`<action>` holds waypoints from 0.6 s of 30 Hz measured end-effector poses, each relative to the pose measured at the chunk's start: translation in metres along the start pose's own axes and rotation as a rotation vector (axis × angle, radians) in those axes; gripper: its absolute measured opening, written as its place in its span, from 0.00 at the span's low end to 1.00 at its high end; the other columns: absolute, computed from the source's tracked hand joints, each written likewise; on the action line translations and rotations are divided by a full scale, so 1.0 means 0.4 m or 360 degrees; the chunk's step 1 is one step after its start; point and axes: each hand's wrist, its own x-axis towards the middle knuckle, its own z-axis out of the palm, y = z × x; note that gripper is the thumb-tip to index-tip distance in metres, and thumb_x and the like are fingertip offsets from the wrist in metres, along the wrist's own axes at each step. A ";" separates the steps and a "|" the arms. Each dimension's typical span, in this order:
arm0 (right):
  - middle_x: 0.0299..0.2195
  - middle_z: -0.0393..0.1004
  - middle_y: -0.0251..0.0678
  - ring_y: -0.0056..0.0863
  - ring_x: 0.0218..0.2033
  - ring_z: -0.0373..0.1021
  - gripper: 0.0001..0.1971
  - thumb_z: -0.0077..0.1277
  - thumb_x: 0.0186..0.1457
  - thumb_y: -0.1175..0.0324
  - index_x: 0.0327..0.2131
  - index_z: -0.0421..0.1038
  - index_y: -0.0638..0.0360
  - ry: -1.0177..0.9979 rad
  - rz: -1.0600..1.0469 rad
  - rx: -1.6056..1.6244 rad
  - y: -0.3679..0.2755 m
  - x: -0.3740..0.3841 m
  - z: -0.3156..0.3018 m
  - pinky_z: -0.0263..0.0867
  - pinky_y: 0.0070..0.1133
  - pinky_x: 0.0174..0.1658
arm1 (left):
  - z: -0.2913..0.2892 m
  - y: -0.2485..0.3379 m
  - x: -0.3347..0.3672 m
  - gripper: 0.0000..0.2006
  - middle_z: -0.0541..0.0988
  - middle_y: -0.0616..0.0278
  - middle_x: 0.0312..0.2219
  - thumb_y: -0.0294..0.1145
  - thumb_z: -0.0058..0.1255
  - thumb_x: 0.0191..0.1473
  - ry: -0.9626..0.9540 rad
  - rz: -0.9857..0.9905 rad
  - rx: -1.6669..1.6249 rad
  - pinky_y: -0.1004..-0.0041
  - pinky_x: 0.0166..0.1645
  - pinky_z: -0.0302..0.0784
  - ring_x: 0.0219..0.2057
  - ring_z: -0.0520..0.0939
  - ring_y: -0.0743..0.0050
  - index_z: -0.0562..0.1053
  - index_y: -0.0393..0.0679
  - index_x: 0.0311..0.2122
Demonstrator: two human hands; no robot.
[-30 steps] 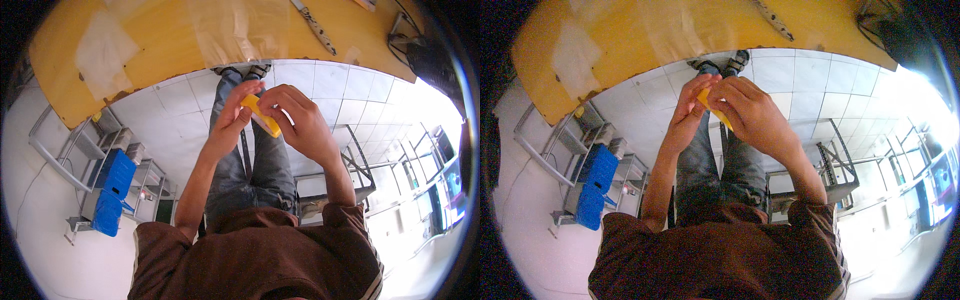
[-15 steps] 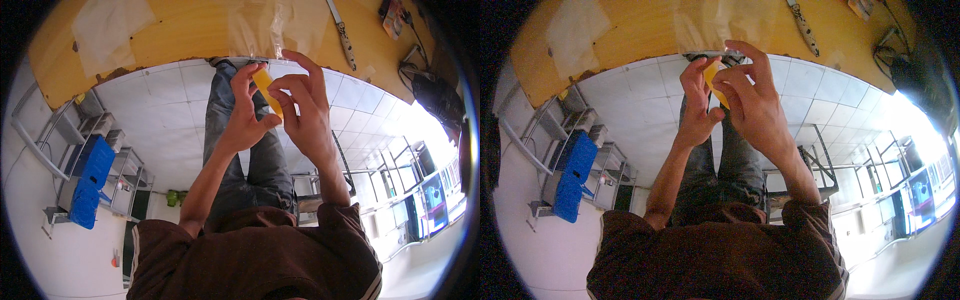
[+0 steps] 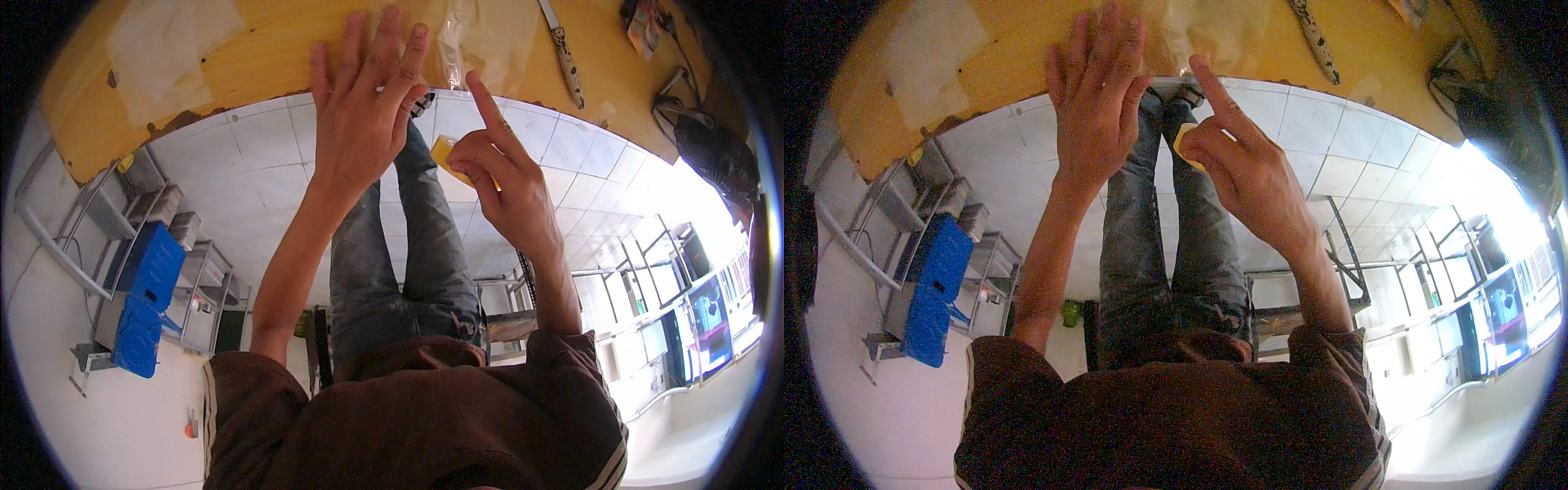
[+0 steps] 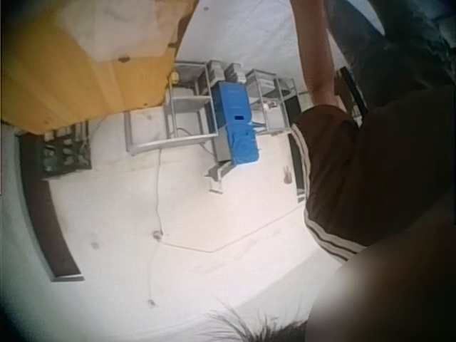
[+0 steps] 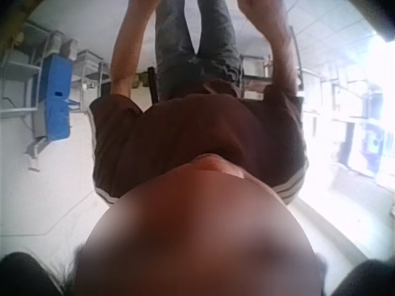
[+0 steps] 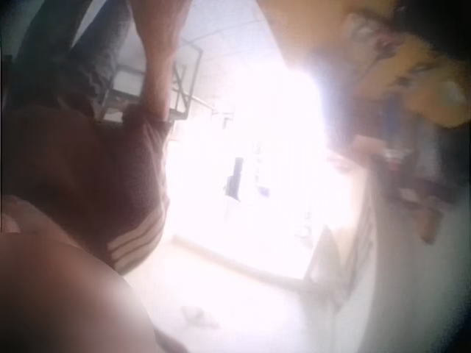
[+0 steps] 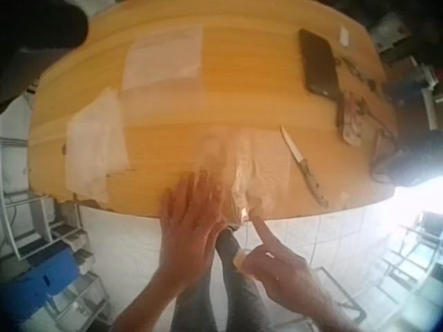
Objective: The person prepares small plastic bags by taping them to a yellow table, then moves to a metal table to place round dough pieces into the bags. The person handles each dough piece individually, placing it into a bag and setting the filled bag aside.
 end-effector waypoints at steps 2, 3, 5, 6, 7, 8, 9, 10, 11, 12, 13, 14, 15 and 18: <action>0.71 0.57 0.40 0.34 0.41 0.80 0.03 0.58 0.59 0.73 0.34 0.76 0.62 -0.0049 0.0014 -0.0016 0.015 -0.007 0.001 0.77 0.30 0.43 | -0.008 0.010 0.006 0.29 0.56 0.47 0.71 0.36 0.47 0.64 -0.0051 0.0010 0.0169 0.36 0.70 0.40 0.72 0.52 0.38 0.61 0.42 0.69; 0.71 0.57 0.39 0.35 0.41 0.80 0.03 0.59 0.58 0.73 0.34 0.76 0.61 -0.0031 0.0011 -0.0066 0.024 -0.007 0.003 0.78 0.30 0.42 | -0.012 0.015 0.010 0.29 0.56 0.47 0.71 0.35 0.47 0.64 -0.0075 0.0015 0.0252 0.36 0.70 0.40 0.72 0.53 0.38 0.62 0.41 0.68; 0.71 0.57 0.37 0.36 0.41 0.80 0.02 0.59 0.58 0.74 0.34 0.75 0.59 0.0008 0.0000 -0.0172 0.040 -0.005 0.003 0.78 0.30 0.41 | -0.014 0.026 0.019 0.28 0.57 0.47 0.71 0.35 0.46 0.64 -0.0024 -0.0047 0.0231 0.36 0.70 0.42 0.71 0.54 0.38 0.62 0.38 0.67; 0.71 0.57 0.35 0.35 0.41 0.80 0.02 0.59 0.58 0.74 0.34 0.75 0.59 0.0036 -0.0006 -0.0198 0.046 -0.004 0.000 0.78 0.30 0.41 | -0.014 0.029 0.023 0.28 0.57 0.47 0.70 0.35 0.46 0.64 0.0004 -0.0077 0.0225 0.36 0.69 0.43 0.71 0.55 0.37 0.63 0.37 0.67; 0.71 0.57 0.34 0.34 0.41 0.81 0.03 0.59 0.58 0.74 0.33 0.75 0.59 0.0066 -0.0008 -0.0229 0.050 -0.004 -0.006 0.78 0.29 0.41 | -0.014 0.033 0.026 0.28 0.57 0.46 0.70 0.35 0.46 0.64 0.0009 -0.0089 0.0255 0.36 0.69 0.44 0.71 0.55 0.37 0.63 0.37 0.67; 0.71 0.57 0.33 0.34 0.41 0.81 0.03 0.59 0.58 0.74 0.33 0.74 0.58 0.0096 -0.0011 -0.0260 0.054 -0.005 -0.012 0.79 0.29 0.40 | -0.013 0.035 0.028 0.28 0.57 0.46 0.70 0.35 0.46 0.64 0.0016 -0.0102 0.0285 0.36 0.69 0.44 0.70 0.56 0.36 0.63 0.36 0.67; 0.71 0.57 0.31 0.33 0.41 0.81 0.03 0.59 0.57 0.74 0.33 0.74 0.58 0.0087 0.0004 -0.0295 0.057 -0.008 -0.020 0.79 0.29 0.40 | -0.012 0.037 0.030 0.28 0.58 0.45 0.70 0.35 0.46 0.64 0.0025 -0.0113 0.0313 0.36 0.69 0.45 0.70 0.56 0.36 0.63 0.35 0.66; 0.71 0.58 0.30 0.33 0.41 0.81 0.03 0.59 0.57 0.74 0.33 0.74 0.58 0.0079 0.0020 -0.0333 0.059 -0.011 -0.028 0.79 0.29 0.39 | -0.011 0.038 0.031 0.28 0.58 0.45 0.70 0.36 0.46 0.64 0.0032 -0.0112 0.0341 0.36 0.69 0.45 0.70 0.56 0.36 0.62 0.35 0.67; 0.71 0.58 0.28 0.32 0.40 0.81 0.03 0.59 0.57 0.74 0.33 0.74 0.58 0.0069 0.0032 -0.0374 0.063 -0.013 -0.037 0.79 0.29 0.39 | -0.010 0.039 0.032 0.29 0.58 0.44 0.69 0.36 0.45 0.64 0.0043 -0.0111 0.0368 0.36 0.69 0.45 0.70 0.56 0.36 0.62 0.35 0.67; 0.70 0.58 0.27 0.32 0.40 0.81 0.03 0.59 0.57 0.74 0.33 0.74 0.58 0.0056 0.0027 -0.0422 0.068 -0.014 -0.043 0.79 0.29 0.39 | -0.010 0.040 0.032 0.29 0.57 0.43 0.69 0.36 0.45 0.64 0.0055 -0.0111 0.0397 0.36 0.69 0.46 0.70 0.56 0.36 0.62 0.35 0.67; 0.70 0.58 0.26 0.32 0.41 0.81 0.03 0.59 0.57 0.74 0.33 0.74 0.57 0.0038 0.0025 -0.0469 0.073 -0.015 -0.047 0.79 0.29 0.40 | -0.010 0.043 0.030 0.29 0.58 0.42 0.69 0.37 0.45 0.64 0.0058 -0.0142 0.0375 0.36 0.69 0.46 0.70 0.56 0.35 0.61 0.34 0.67; 0.70 0.58 0.25 0.31 0.41 0.81 0.03 0.59 0.57 0.74 0.33 0.74 0.57 0.0016 0.0031 -0.0515 0.077 -0.017 -0.052 0.79 0.29 0.40 | -0.010 0.045 0.029 0.30 0.58 0.41 0.69 0.37 0.45 0.64 0.0059 -0.0171 0.0352 0.36 0.68 0.46 0.70 0.56 0.35 0.61 0.33 0.67; 0.70 0.58 0.25 0.31 0.41 0.81 0.03 0.59 0.57 0.74 0.33 0.74 0.57 0.0007 0.0013 -0.0592 0.079 -0.019 -0.056 0.79 0.28 0.40 | -0.011 0.048 0.029 0.30 0.58 0.41 0.68 0.38 0.45 0.64 0.0061 -0.0200 0.0329 0.36 0.68 0.47 0.70 0.56 0.34 0.60 0.32 0.67; 0.70 0.60 0.25 0.31 0.41 0.81 0.03 0.58 0.57 0.75 0.35 0.75 0.58 -0.0015 0.0037 -0.0680 0.076 -0.024 -0.063 0.79 0.28 0.41 | -0.013 0.054 0.033 0.30 0.58 0.40 0.68 0.38 0.45 0.64 0.0106 -0.0203 0.0305 0.34 0.67 0.47 0.69 0.56 0.34 0.61 0.41 0.69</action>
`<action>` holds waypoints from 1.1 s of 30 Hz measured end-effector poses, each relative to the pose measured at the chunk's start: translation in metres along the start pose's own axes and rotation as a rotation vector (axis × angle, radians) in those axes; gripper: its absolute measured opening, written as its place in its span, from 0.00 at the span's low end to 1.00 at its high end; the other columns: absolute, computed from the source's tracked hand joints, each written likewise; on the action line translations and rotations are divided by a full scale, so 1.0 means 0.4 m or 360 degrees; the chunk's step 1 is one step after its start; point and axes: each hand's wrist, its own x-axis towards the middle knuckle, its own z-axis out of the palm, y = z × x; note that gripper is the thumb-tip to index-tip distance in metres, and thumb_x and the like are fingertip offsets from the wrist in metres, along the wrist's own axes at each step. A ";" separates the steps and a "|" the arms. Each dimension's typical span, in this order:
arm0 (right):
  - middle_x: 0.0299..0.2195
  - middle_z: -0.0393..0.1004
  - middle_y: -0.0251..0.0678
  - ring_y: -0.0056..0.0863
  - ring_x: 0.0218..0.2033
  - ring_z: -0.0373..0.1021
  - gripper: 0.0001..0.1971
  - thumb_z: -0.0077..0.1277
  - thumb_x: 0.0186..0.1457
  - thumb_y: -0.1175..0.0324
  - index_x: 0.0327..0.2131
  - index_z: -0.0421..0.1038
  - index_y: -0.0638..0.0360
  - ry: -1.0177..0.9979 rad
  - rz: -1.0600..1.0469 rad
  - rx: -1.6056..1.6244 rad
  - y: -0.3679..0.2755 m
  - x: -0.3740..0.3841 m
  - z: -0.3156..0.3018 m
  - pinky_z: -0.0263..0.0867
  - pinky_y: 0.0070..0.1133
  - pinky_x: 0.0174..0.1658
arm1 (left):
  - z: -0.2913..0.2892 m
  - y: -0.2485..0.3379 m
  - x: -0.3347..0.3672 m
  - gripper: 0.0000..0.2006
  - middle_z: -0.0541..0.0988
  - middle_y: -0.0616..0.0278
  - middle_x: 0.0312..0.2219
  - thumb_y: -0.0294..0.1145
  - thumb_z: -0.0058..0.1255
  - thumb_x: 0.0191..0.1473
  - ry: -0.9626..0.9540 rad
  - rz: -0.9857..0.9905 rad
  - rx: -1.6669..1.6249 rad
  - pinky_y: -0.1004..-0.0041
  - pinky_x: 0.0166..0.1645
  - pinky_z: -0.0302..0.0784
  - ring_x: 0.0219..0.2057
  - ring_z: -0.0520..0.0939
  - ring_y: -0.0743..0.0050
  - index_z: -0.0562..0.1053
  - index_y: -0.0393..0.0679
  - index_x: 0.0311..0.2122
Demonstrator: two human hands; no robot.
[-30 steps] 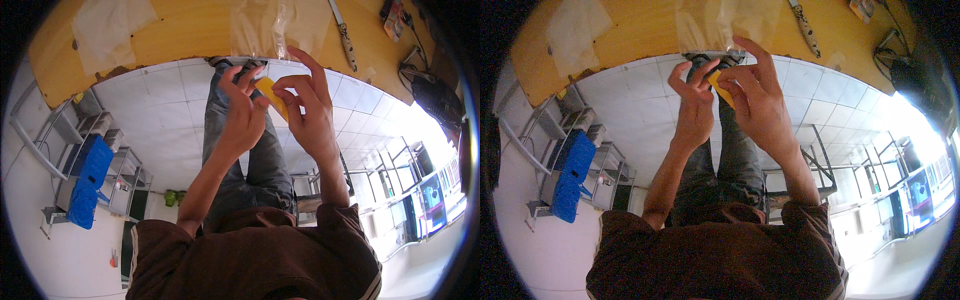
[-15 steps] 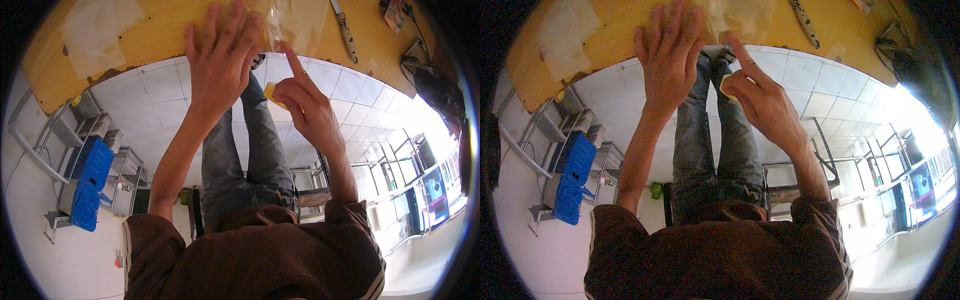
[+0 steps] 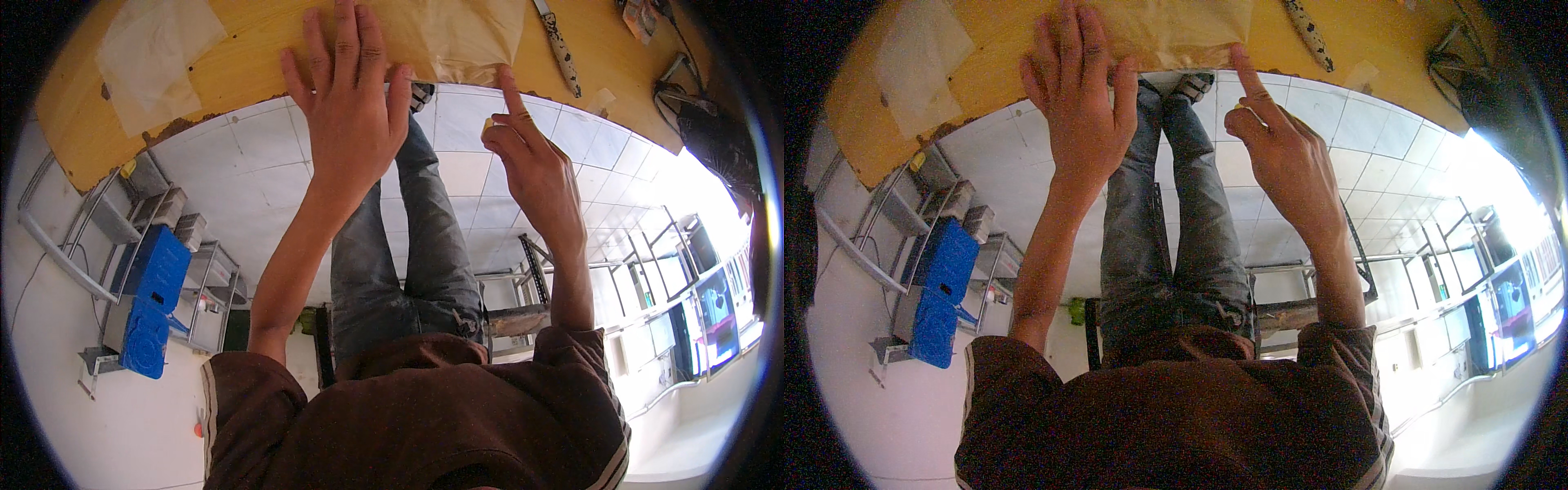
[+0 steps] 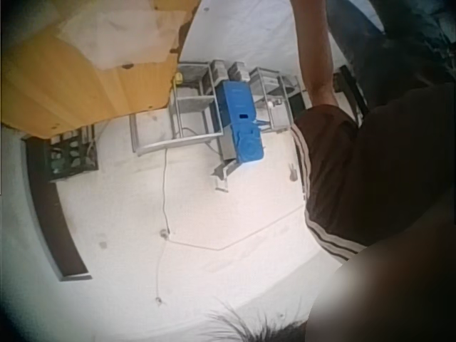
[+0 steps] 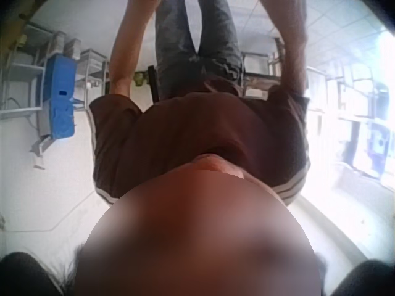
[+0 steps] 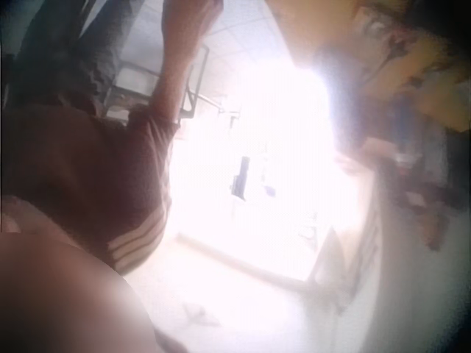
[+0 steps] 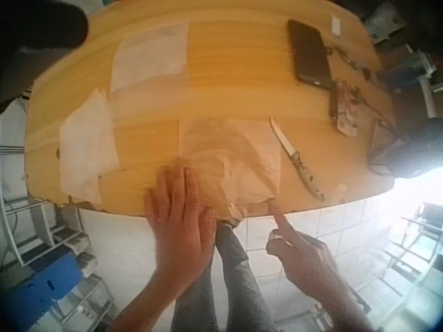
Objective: The person prepares small plastic bags by taping them to a yellow table, then moves to a metal table to place round dough pieces into the bags. The person handles each dough piece individually, placing it into a bag and setting the filled bag aside.
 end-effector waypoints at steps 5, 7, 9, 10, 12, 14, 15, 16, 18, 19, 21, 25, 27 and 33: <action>0.68 0.62 0.28 0.32 0.43 0.81 0.04 0.58 0.58 0.75 0.38 0.76 0.60 0.0096 0.0163 0.0389 -0.034 -0.009 -0.047 0.79 0.28 0.44 | -0.001 0.012 0.017 0.29 0.59 0.42 0.68 0.39 0.49 0.63 -0.0150 0.0381 -0.0031 0.30 0.65 0.46 0.69 0.57 0.35 0.63 0.60 0.69; 0.67 0.64 0.30 0.34 0.44 0.80 0.04 0.57 0.59 0.75 0.38 0.76 0.60 0.0121 0.0162 0.0366 -0.051 -0.010 -0.062 0.79 0.28 0.44 | 0.005 0.016 0.023 0.30 0.59 0.41 0.68 0.38 0.52 0.62 -0.0134 0.0485 -0.0010 0.31 0.65 0.49 0.69 0.59 0.35 0.62 0.60 0.69; 0.66 0.65 0.33 0.35 0.46 0.80 0.04 0.57 0.59 0.76 0.39 0.76 0.61 0.0164 0.0152 0.0384 -0.067 -0.012 -0.072 0.79 0.29 0.45 | 0.015 0.016 0.021 0.35 0.57 0.40 0.68 0.34 0.56 0.60 -0.0068 0.0530 0.0173 0.36 0.65 0.56 0.68 0.62 0.35 0.58 0.54 0.71; 0.65 0.66 0.35 0.36 0.46 0.80 0.04 0.56 0.60 0.76 0.39 0.76 0.62 0.0189 0.0145 0.0413 -0.075 -0.014 -0.075 0.79 0.29 0.45 | 0.022 0.012 0.017 0.31 0.60 0.38 0.66 0.34 0.57 0.61 0.0046 0.0567 0.0132 0.39 0.64 0.59 0.66 0.64 0.39 0.60 0.50 0.67; 0.64 0.67 0.40 0.38 0.48 0.79 0.05 0.56 0.60 0.77 0.40 0.76 0.63 0.0250 0.0131 0.0440 -0.093 -0.022 -0.072 0.79 0.29 0.45 | 0.034 -0.004 -0.003 0.26 0.63 0.37 0.62 0.37 0.58 0.61 0.0242 0.0596 -0.0042 0.45 0.63 0.61 0.63 0.68 0.45 0.62 0.45 0.60; 0.62 0.68 0.46 0.39 0.50 0.78 0.06 0.55 0.60 0.79 0.41 0.76 0.64 0.0333 0.0107 0.0431 -0.109 -0.022 -0.060 0.80 0.29 0.45 | 0.050 -0.010 -0.045 0.31 0.62 0.38 0.61 0.45 0.62 0.57 0.0629 0.0730 -0.0871 0.49 0.65 0.60 0.61 0.68 0.43 0.64 0.44 0.60; 0.61 0.68 0.47 0.39 0.51 0.77 0.06 0.54 0.60 0.80 0.41 0.75 0.64 0.0400 0.0091 0.0476 -0.117 -0.019 -0.049 0.80 0.28 0.45 | 0.056 -0.001 -0.083 0.35 0.61 0.39 0.61 0.49 0.64 0.55 0.0736 0.0690 -0.1290 0.51 0.65 0.59 0.61 0.67 0.43 0.62 0.44 0.61; 0.59 0.69 0.48 0.40 0.52 0.77 0.06 0.54 0.60 0.80 0.42 0.75 0.65 0.0462 0.0080 0.0523 -0.128 -0.020 -0.036 0.81 0.27 0.45 | 0.063 0.007 -0.120 0.39 0.61 0.40 0.61 0.53 0.66 0.52 0.0662 0.0588 -0.1536 0.52 0.65 0.59 0.61 0.67 0.43 0.61 0.44 0.61; 0.56 0.71 0.48 0.39 0.52 0.76 0.07 0.53 0.60 0.81 0.42 0.75 0.65 0.0525 0.0128 0.0663 -0.154 -0.020 -0.013 0.81 0.26 0.44 | 0.075 0.054 -0.195 0.46 0.61 0.41 0.60 0.57 0.68 0.49 0.0413 0.0298 -0.1884 0.53 0.64 0.61 0.59 0.69 0.49 0.55 0.43 0.62; 0.54 0.71 0.47 0.39 0.53 0.76 0.07 0.53 0.61 0.82 0.43 0.74 0.65 0.0526 0.0191 0.0757 -0.171 -0.026 -0.003 0.82 0.25 0.44 | 0.082 0.074 -0.223 0.49 0.61 0.42 0.59 0.58 0.69 0.48 0.0259 0.0139 -0.1991 0.54 0.64 0.62 0.58 0.70 0.51 0.52 0.42 0.63; 0.49 0.72 0.44 0.42 0.53 0.75 0.08 0.53 0.59 0.83 0.41 0.75 0.64 0.0558 0.0232 0.0874 -0.189 -0.025 0.022 0.82 0.27 0.43 | 0.095 0.099 -0.260 0.52 0.59 0.43 0.62 0.57 0.67 0.51 -0.0003 -0.0060 -0.2170 0.56 0.63 0.63 0.57 0.72 0.55 0.46 0.41 0.66; 0.44 0.75 0.41 0.46 0.53 0.74 0.09 0.56 0.54 0.83 0.39 0.78 0.60 0.0434 0.0114 0.0586 -0.192 -0.026 0.035 0.81 0.30 0.42 | 0.102 0.076 -0.260 0.50 0.69 0.49 0.58 0.54 0.63 0.56 -0.0209 -0.0231 -0.2449 0.58 0.64 0.64 0.56 0.77 0.61 0.44 0.40 0.69; 0.43 0.75 0.41 0.44 0.55 0.73 0.10 0.56 0.53 0.83 0.38 0.79 0.60 0.0460 0.0079 0.0481 -0.182 -0.019 0.032 0.81 0.28 0.41 | 0.098 0.052 -0.242 0.47 0.74 0.52 0.55 0.49 0.60 0.61 -0.0407 -0.0080 -0.2306 0.60 0.64 0.66 0.55 0.79 0.64 0.43 0.39 0.70; 0.37 0.78 0.35 0.42 0.49 0.73 0.13 0.58 0.46 0.78 0.37 0.81 0.55 0.0438 -0.0138 0.0141 -0.151 0.019 0.006 0.71 0.35 0.49 | 0.055 0.089 -0.214 0.32 0.81 0.56 0.45 0.30 0.55 0.64 -0.0313 -0.0562 -0.2327 0.74 0.42 0.79 0.36 0.85 0.75 0.56 0.41 0.69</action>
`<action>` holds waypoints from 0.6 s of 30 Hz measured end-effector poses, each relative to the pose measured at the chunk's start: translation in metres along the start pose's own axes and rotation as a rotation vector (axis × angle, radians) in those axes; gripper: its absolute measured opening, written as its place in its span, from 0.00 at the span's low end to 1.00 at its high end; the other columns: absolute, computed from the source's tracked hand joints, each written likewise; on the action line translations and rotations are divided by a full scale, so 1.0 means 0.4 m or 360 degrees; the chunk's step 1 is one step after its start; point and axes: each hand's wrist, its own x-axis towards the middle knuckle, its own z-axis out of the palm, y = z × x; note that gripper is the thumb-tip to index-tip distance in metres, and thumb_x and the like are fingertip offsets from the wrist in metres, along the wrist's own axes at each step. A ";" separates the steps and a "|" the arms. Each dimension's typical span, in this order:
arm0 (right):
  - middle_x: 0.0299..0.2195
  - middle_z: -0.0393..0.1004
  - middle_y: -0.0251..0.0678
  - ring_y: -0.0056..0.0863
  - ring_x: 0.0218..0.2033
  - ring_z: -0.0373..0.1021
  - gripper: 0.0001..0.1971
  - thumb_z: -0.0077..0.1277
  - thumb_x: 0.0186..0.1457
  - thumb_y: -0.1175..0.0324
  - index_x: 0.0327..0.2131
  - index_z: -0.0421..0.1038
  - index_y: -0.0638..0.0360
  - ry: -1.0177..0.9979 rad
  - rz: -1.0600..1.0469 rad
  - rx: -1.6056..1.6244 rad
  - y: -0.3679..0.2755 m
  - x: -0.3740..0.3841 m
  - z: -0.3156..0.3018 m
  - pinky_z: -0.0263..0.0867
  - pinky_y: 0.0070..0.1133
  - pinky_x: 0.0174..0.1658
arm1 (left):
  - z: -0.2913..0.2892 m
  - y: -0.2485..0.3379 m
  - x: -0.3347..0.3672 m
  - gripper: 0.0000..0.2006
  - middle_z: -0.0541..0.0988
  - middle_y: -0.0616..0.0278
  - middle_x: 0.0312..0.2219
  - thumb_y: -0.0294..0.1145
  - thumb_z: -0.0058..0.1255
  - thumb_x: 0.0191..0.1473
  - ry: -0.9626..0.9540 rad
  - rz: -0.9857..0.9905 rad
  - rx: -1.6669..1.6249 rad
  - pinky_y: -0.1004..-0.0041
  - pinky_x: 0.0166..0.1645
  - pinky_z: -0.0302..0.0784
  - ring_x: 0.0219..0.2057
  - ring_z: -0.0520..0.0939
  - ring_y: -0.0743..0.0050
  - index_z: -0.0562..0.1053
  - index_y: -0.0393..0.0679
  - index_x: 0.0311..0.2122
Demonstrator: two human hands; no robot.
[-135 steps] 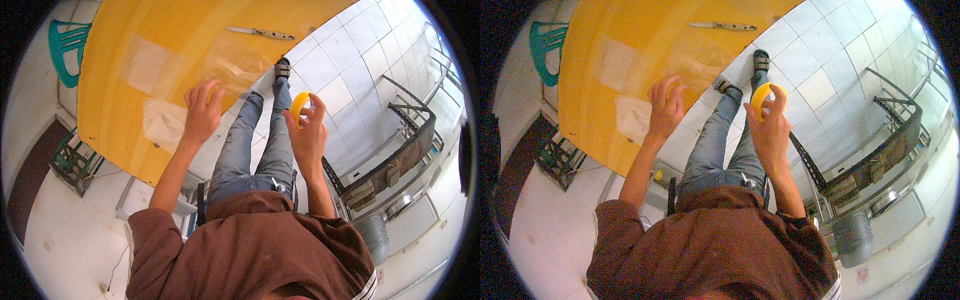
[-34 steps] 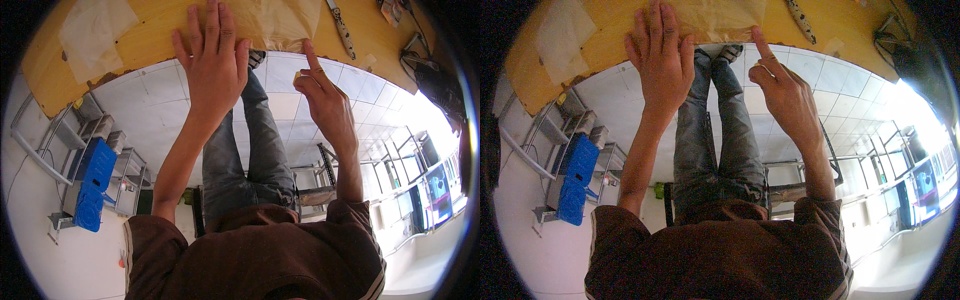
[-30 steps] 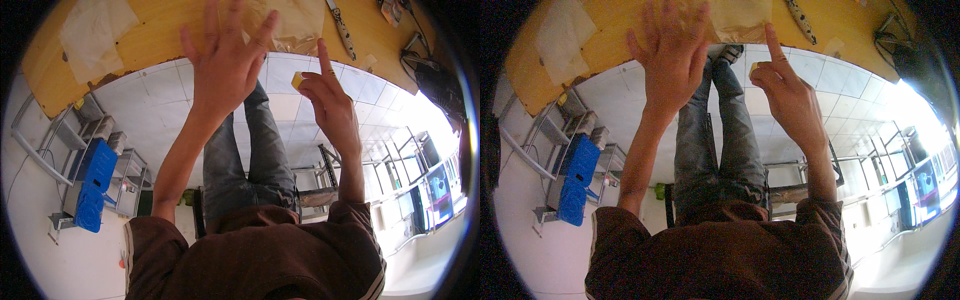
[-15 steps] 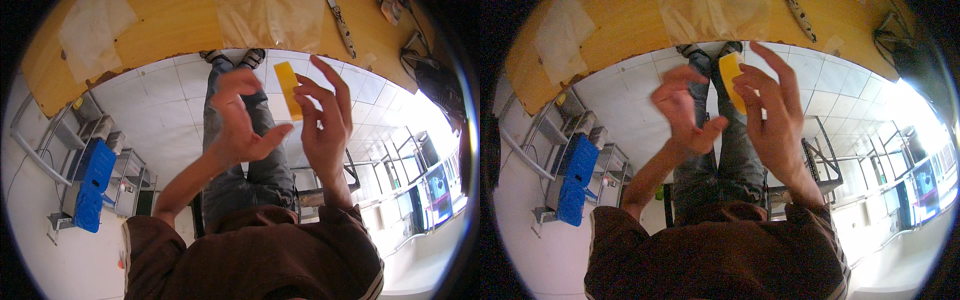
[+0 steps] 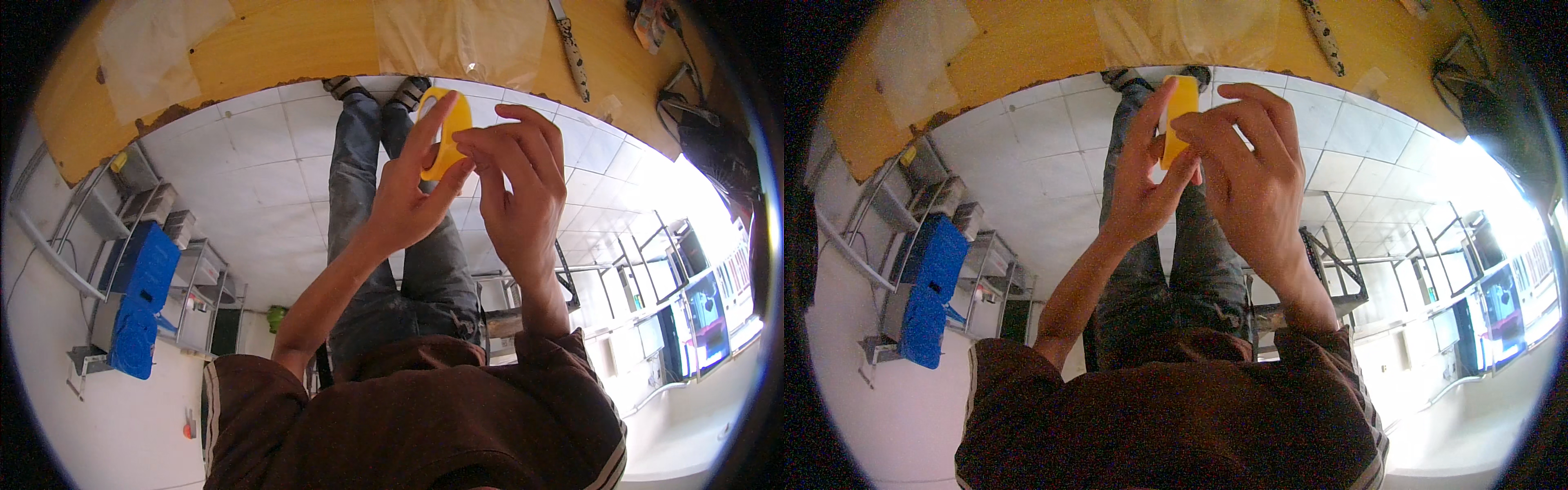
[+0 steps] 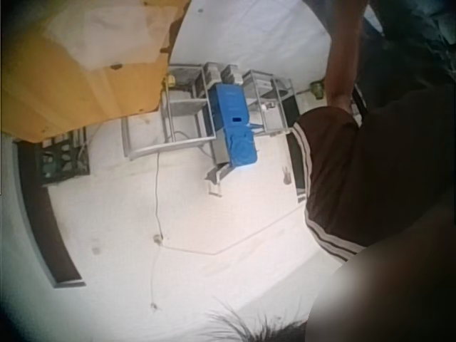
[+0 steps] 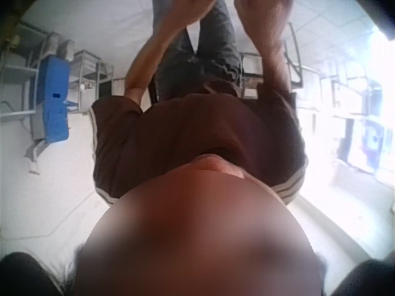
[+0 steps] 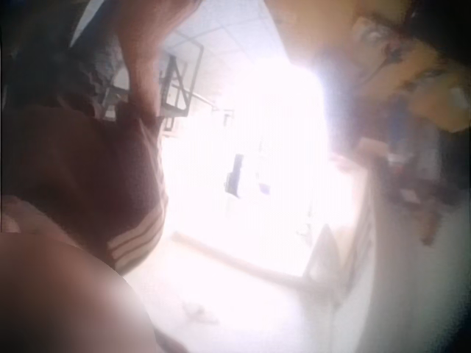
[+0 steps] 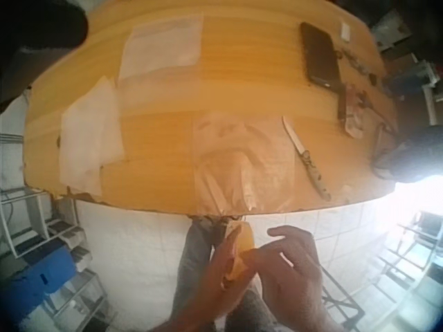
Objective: The person prepares small plastic bags by taping them to a yellow table, then moves to a metal table to place round dough pieces into the bags. The person handles each dough piece individually, placing it into a bag and setting the filled bag aside.
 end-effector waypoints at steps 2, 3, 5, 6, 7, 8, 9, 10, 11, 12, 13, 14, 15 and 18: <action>0.37 0.78 0.35 0.42 0.49 0.72 0.12 0.58 0.46 0.77 0.37 0.81 0.53 0.0012 -0.0057 -0.0039 0.014 0.021 0.005 0.71 0.36 0.49 | 0.020 0.023 0.003 0.29 0.82 0.58 0.40 0.27 0.54 0.64 0.0074 -0.0018 0.0001 0.78 0.34 0.79 0.30 0.85 0.78 0.59 0.42 0.68; 0.38 0.78 0.35 0.42 0.49 0.72 0.12 0.57 0.46 0.77 0.36 0.81 0.53 0.0019 -0.0080 -0.0056 0.020 0.030 0.007 0.71 0.36 0.49 | 0.030 0.032 0.007 0.27 0.83 0.59 0.38 0.27 0.53 0.64 0.0103 -0.0024 -0.0014 0.80 0.31 0.79 0.28 0.84 0.79 0.61 0.42 0.67; 0.39 0.78 0.34 0.41 0.49 0.72 0.12 0.57 0.46 0.77 0.36 0.81 0.52 0.0035 -0.0090 -0.0090 0.033 0.052 0.006 0.70 0.36 0.49 | 0.063 0.047 0.024 0.25 0.82 0.60 0.34 0.27 0.51 0.66 0.0201 -0.0117 -0.0135 0.80 0.27 0.78 0.25 0.84 0.79 0.62 0.41 0.66; 0.39 0.78 0.34 0.41 0.49 0.72 0.12 0.57 0.46 0.77 0.36 0.81 0.52 0.0050 -0.0093 -0.0097 0.039 0.063 0.007 0.70 0.36 0.49 | 0.075 0.054 0.033 0.24 0.82 0.61 0.32 0.28 0.50 0.66 0.0249 -0.0181 -0.0188 0.80 0.25 0.77 0.24 0.83 0.79 0.62 0.41 0.65; 0.40 0.78 0.34 0.41 0.49 0.73 0.12 0.57 0.47 0.77 0.36 0.81 0.52 0.0060 -0.0139 -0.0146 0.044 0.074 0.009 0.70 0.36 0.49 | 0.082 0.062 0.040 0.23 0.82 0.60 0.31 0.28 0.49 0.66 0.0290 -0.0160 -0.0173 0.80 0.24 0.76 0.23 0.83 0.80 0.62 0.41 0.64; 0.40 0.78 0.34 0.40 0.49 0.73 0.12 0.57 0.47 0.77 0.37 0.81 0.52 0.0078 -0.0181 -0.0187 0.049 0.083 0.012 0.70 0.36 0.50 | 0.088 0.068 0.046 0.22 0.81 0.60 0.31 0.28 0.49 0.67 0.0326 -0.0156 -0.0153 0.80 0.23 0.76 0.22 0.83 0.80 0.63 0.40 0.63; 0.41 0.78 0.34 0.40 0.49 0.73 0.12 0.57 0.47 0.77 0.37 0.80 0.52 0.0096 -0.0216 -0.0211 0.054 0.092 0.014 0.70 0.35 0.50 | 0.092 0.073 0.052 0.20 0.81 0.59 0.30 0.29 0.48 0.67 0.0362 -0.0159 -0.0130 0.80 0.22 0.75 0.21 0.82 0.80 0.64 0.40 0.62; 0.41 0.78 0.34 0.40 0.49 0.73 0.12 0.57 0.47 0.78 0.37 0.80 0.52 0.0064 -0.0239 -0.0194 0.059 0.100 0.014 0.70 0.36 0.49 | 0.094 0.078 0.057 0.19 0.81 0.59 0.30 0.29 0.48 0.67 0.0376 -0.0164 -0.0134 0.80 0.21 0.75 0.20 0.82 0.79 0.64 0.40 0.61; 0.41 0.78 0.34 0.40 0.49 0.74 0.12 0.56 0.48 0.78 0.37 0.80 0.52 0.0030 -0.0255 -0.0159 0.065 0.106 0.014 0.70 0.36 0.49 | 0.094 0.081 0.059 0.18 0.81 0.58 0.29 0.29 0.48 0.67 0.0393 -0.0175 -0.0135 0.80 0.21 0.75 0.20 0.82 0.79 0.65 0.40 0.60; 0.41 0.78 0.34 0.39 0.48 0.74 0.13 0.56 0.48 0.78 0.38 0.80 0.52 0.0001 -0.0274 -0.0123 0.070 0.111 0.017 0.71 0.36 0.49 | 0.092 0.083 0.063 0.17 0.81 0.57 0.29 0.29 0.48 0.67 0.0408 -0.0135 -0.0132 0.80 0.21 0.74 0.19 0.81 0.79 0.65 0.39 0.59; 0.41 0.78 0.34 0.39 0.47 0.74 0.12 0.56 0.48 0.79 0.38 0.80 0.53 -0.0016 -0.0252 -0.0077 0.074 0.114 0.021 0.72 0.36 0.48 | 0.090 0.084 0.065 0.17 0.81 0.57 0.29 0.29 0.48 0.67 0.0396 -0.0198 -0.0142 0.79 0.21 0.75 0.20 0.81 0.79 0.64 0.40 0.58; 0.41 0.78 0.33 0.39 0.46 0.75 0.12 0.56 0.49 0.79 0.38 0.80 0.54 -0.0033 -0.0228 -0.0031 0.077 0.116 0.026 0.73 0.35 0.47 | 0.088 0.084 0.066 0.16 0.81 0.56 0.29 0.29 0.47 0.68 0.0381 -0.0214 -0.0150 0.79 0.21 0.75 0.20 0.81 0.78 0.63 0.40 0.58; 0.41 0.78 0.33 0.38 0.45 0.75 0.12 0.56 0.49 0.79 0.38 0.80 0.54 -0.0044 -0.0204 0.0023 0.078 0.114 0.029 0.73 0.35 0.46 | 0.087 0.083 0.066 0.16 0.80 0.56 0.28 0.28 0.47 0.68 0.0366 -0.0232 -0.0158 0.79 0.22 0.75 0.20 0.81 0.78 0.61 0.41 0.57; 0.41 0.78 0.34 0.38 0.42 0.76 0.12 0.56 0.49 0.79 0.39 0.79 0.56 -0.0177 -0.0070 0.0226 0.083 0.112 0.035 0.76 0.33 0.44 | 0.096 0.078 0.062 0.18 0.79 0.54 0.33 0.27 0.44 0.69 0.0440 -0.0159 -0.0309 0.77 0.24 0.78 0.20 0.80 0.76 0.54 0.44 0.59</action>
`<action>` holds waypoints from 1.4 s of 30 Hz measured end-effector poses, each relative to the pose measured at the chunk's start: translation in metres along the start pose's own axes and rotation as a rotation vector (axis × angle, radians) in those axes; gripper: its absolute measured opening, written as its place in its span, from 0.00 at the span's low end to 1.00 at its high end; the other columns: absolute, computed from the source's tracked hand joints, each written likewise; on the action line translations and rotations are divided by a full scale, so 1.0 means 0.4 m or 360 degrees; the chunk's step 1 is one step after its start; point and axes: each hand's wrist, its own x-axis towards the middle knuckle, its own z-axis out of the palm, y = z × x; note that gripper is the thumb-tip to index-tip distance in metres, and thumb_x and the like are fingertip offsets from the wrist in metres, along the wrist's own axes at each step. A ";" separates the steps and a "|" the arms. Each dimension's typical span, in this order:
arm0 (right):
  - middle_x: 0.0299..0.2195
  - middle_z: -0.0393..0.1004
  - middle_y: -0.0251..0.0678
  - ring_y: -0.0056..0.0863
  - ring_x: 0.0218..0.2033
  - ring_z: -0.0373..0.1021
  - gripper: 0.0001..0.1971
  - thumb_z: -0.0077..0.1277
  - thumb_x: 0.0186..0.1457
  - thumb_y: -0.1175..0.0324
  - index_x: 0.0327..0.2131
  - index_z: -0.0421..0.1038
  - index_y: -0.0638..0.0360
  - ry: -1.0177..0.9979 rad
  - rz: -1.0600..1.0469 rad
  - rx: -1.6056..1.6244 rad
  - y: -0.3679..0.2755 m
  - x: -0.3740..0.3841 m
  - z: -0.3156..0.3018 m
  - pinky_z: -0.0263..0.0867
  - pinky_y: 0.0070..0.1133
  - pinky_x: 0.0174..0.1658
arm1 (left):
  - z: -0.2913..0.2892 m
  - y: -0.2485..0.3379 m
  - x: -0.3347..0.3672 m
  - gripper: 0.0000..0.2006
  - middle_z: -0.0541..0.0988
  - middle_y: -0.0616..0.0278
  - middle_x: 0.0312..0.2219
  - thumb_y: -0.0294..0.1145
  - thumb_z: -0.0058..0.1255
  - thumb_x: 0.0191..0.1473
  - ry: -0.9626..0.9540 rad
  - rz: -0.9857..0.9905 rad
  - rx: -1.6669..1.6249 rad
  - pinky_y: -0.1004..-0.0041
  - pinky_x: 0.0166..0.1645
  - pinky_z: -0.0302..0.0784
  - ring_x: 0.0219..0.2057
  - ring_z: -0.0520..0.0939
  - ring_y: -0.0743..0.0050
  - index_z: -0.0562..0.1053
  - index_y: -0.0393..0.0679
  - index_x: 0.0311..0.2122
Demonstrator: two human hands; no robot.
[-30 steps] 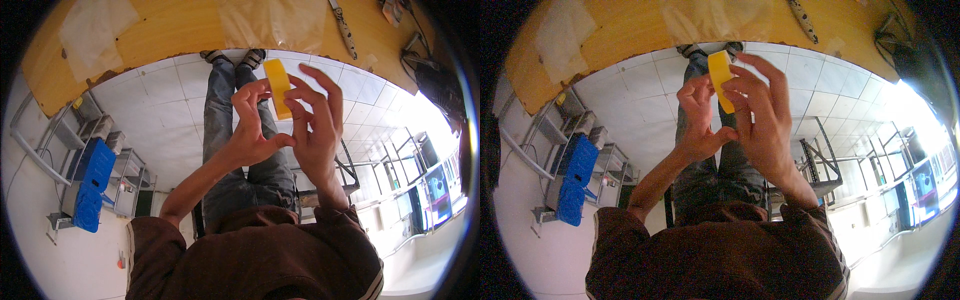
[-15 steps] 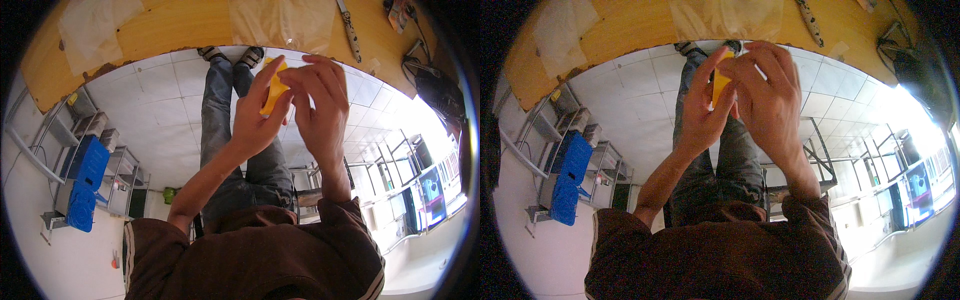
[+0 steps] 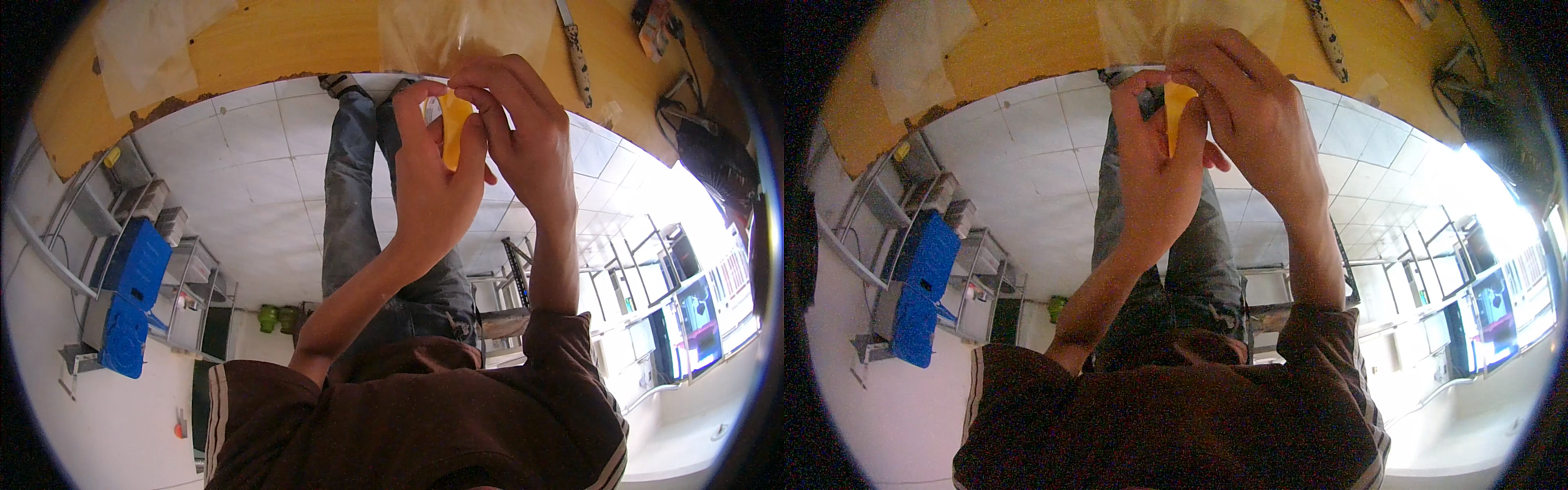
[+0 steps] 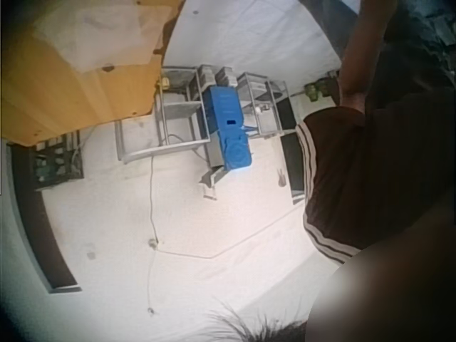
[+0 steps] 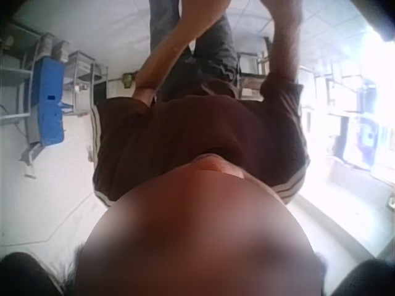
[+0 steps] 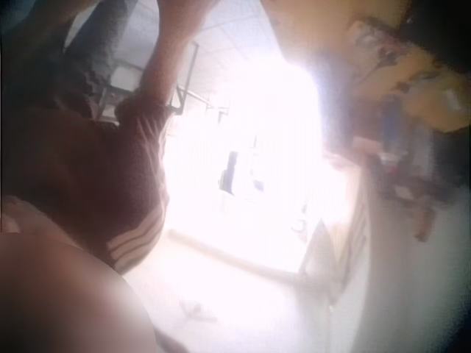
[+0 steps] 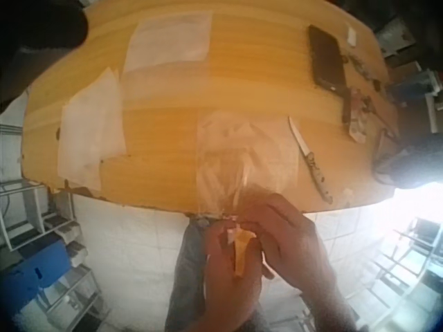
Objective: The person prepares small plastic bags by taping them to a yellow table, then moves to a metal table to place round dough pieces into the bags. The person handles each dough piece individually, placing it into a bag and setting the filled bag aside.
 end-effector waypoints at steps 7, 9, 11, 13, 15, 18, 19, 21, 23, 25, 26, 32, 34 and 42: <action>0.38 0.77 0.35 0.39 0.38 0.76 0.09 0.55 0.53 0.78 0.39 0.79 0.58 -0.0031 -0.0050 -0.0014 0.007 0.006 0.000 0.75 0.32 0.42 | 0.010 -0.005 -0.014 0.16 0.79 0.52 0.27 0.26 0.42 0.69 0.0055 -0.0010 -0.0128 0.78 0.23 0.73 0.19 0.78 0.77 0.51 0.42 0.54; 0.38 0.77 0.35 0.39 0.38 0.76 0.08 0.55 0.54 0.78 0.38 0.79 0.58 -0.0040 -0.0013 0.0003 0.007 0.007 0.003 0.75 0.32 0.42 | 0.008 -0.003 -0.013 0.14 0.79 0.52 0.26 0.26 0.42 0.69 0.0096 -0.0006 -0.0136 0.78 0.22 0.71 0.18 0.77 0.78 0.52 0.42 0.53; 0.38 0.77 0.36 0.40 0.37 0.76 0.08 0.56 0.54 0.77 0.38 0.79 0.58 -0.0034 0.0005 0.0027 0.008 0.009 0.005 0.74 0.32 0.42 | 0.005 0.001 -0.011 0.14 0.78 0.53 0.25 0.27 0.42 0.69 0.0082 0.0006 -0.0099 0.79 0.21 0.69 0.17 0.76 0.79 0.52 0.42 0.52; 0.38 0.78 0.36 0.40 0.37 0.76 0.08 0.56 0.55 0.77 0.38 0.79 0.58 -0.0015 -0.0005 0.0016 0.010 0.014 0.004 0.74 0.32 0.42 | 0.004 0.005 -0.009 0.14 0.78 0.54 0.25 0.27 0.43 0.69 0.0069 0.0031 -0.0091 0.79 0.21 0.67 0.17 0.75 0.80 0.52 0.43 0.51; 0.38 0.78 0.37 0.40 0.37 0.77 0.07 0.56 0.55 0.77 0.38 0.79 0.58 0.0031 -0.0050 -0.0031 0.013 0.021 -0.001 0.74 0.32 0.42 | 0.005 0.008 -0.007 0.13 0.78 0.55 0.24 0.27 0.43 0.69 0.0060 0.0078 -0.0122 0.79 0.20 0.66 0.17 0.75 0.81 0.52 0.43 0.51; 0.38 0.78 0.37 0.40 0.37 0.77 0.07 0.56 0.55 0.76 0.38 0.79 0.59 0.0016 -0.0046 0.0012 0.010 0.028 -0.007 0.74 0.32 0.42 | 0.006 0.013 -0.003 0.14 0.78 0.55 0.23 0.27 0.43 0.69 0.0042 0.0039 -0.0107 0.79 0.21 0.66 0.16 0.75 0.80 0.52 0.42 0.50; 0.38 0.78 0.37 0.40 0.38 0.77 0.06 0.56 0.56 0.76 0.38 0.79 0.59 0.0015 -0.0030 -0.0011 0.006 0.027 -0.006 0.74 0.32 0.43 | 0.006 0.015 -0.004 0.14 0.78 0.55 0.23 0.27 0.43 0.69 0.0048 0.0038 -0.0101 0.80 0.20 0.66 0.16 0.75 0.80 0.52 0.43 0.50; 0.38 0.79 0.37 0.40 0.39 0.77 0.06 0.56 0.56 0.76 0.37 0.80 0.59 0.0004 0.0000 -0.0062 -0.003 0.020 -0.005 0.75 0.32 0.43 | 0.005 0.016 -0.007 0.14 0.78 0.55 0.23 0.28 0.44 0.69 0.0064 0.0020 -0.0081 0.80 0.20 0.66 0.16 0.75 0.80 0.52 0.43 0.50; 0.39 0.79 0.37 0.40 0.40 0.77 0.06 0.56 0.55 0.76 0.37 0.79 0.59 0.0002 0.0022 -0.0046 -0.011 0.011 -0.006 0.75 0.32 0.44 | 0.005 0.015 -0.018 0.14 0.78 0.55 0.23 0.28 0.44 0.69 0.0081 -0.0016 -0.0090 0.80 0.21 0.66 0.17 0.76 0.80 0.53 0.43 0.50; 0.39 0.79 0.37 0.39 0.41 0.77 0.07 0.56 0.55 0.76 0.38 0.79 0.60 -0.0021 0.0032 -0.0030 -0.013 0.007 -0.005 0.75 0.31 0.45 | 0.004 0.010 -0.022 0.14 0.78 0.55 0.23 0.28 0.44 0.69 0.0080 -0.0025 -0.0082 0.79 0.21 0.67 0.17 0.76 0.79 0.53 0.43 0.50; 0.39 0.79 0.37 0.39 0.41 0.77 0.07 0.56 0.55 0.76 0.38 0.79 0.60 -0.0042 0.0032 -0.0021 -0.013 0.006 -0.004 0.75 0.31 0.45 | 0.003 0.006 -0.020 0.14 0.78 0.55 0.23 0.28 0.44 0.69 0.0070 -0.0009 -0.0077 0.79 0.21 0.67 0.17 0.76 0.79 0.53 0.43 0.51; 0.39 0.79 0.36 0.38 0.41 0.77 0.08 0.55 0.55 0.77 0.38 0.79 0.60 -0.0003 0.0043 -0.0001 -0.005 0.010 0.009 0.75 0.31 0.45 | -0.003 -0.011 -0.006 0.16 0.78 0.55 0.23 0.28 0.44 0.69 0.0085 0.0095 0.0048 0.79 0.21 0.67 0.17 0.78 0.79 0.53 0.41 0.55; 0.39 0.78 0.36 0.39 0.41 0.77 0.08 0.54 0.55 0.77 0.38 0.79 0.60 0.0000 0.0026 0.0013 -0.003 0.017 0.012 0.75 0.31 0.45 | -0.006 -0.011 0.000 0.17 0.79 0.55 0.23 0.28 0.45 0.68 0.0093 0.0119 0.0073 0.79 0.21 0.67 0.18 0.78 0.79 0.54 0.40 0.56; 0.39 0.79 0.37 0.42 0.42 0.76 0.08 0.54 0.55 0.78 0.39 0.79 0.60 0.0000 -0.0004 -0.0010 -0.015 0.027 0.000 0.73 0.34 0.47 | -0.007 0.002 0.006 0.19 0.79 0.55 0.22 0.28 0.45 0.68 0.0096 0.0067 0.0030 0.79 0.22 0.67 0.18 0.78 0.78 0.54 0.39 0.58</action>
